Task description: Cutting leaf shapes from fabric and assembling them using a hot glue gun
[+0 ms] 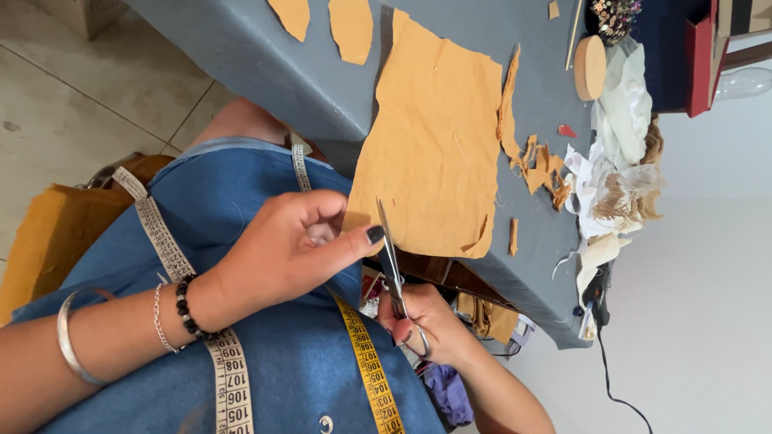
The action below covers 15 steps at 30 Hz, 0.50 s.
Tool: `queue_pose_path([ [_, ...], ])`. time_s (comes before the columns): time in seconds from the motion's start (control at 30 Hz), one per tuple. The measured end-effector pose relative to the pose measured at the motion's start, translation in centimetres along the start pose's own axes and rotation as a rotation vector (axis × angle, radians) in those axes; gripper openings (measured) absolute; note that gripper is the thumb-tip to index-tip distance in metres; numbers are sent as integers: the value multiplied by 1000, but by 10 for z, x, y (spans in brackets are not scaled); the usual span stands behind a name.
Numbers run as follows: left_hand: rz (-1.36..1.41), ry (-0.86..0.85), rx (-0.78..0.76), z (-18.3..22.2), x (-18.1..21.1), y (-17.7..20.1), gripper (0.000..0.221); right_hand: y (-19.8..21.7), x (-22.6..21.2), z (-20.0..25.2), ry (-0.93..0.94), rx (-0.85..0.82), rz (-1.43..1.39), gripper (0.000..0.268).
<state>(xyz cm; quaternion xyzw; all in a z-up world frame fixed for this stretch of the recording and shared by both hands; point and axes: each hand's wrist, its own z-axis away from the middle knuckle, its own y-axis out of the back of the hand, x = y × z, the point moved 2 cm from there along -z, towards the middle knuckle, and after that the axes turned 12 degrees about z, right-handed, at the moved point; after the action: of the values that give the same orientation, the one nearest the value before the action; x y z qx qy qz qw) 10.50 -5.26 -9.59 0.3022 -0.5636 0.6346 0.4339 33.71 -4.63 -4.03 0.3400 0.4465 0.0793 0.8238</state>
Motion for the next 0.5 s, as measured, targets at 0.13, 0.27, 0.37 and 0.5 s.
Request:
queue_pose_path([
  [0.13,11,-51,14,-1,0,1,35,-1,0,-1,14,25,-19,70],
  [0.27,36,-57,8,-1,1,-1,37,-6,5,2,26,42,-11,70],
  [0.37,63,-56,3,0,1,-2,36,-10,5,1,15,62,-36,69],
  [0.5,41,-76,2,-1,-1,-4,36,-8,-8,-12,31,61,-24,71],
])
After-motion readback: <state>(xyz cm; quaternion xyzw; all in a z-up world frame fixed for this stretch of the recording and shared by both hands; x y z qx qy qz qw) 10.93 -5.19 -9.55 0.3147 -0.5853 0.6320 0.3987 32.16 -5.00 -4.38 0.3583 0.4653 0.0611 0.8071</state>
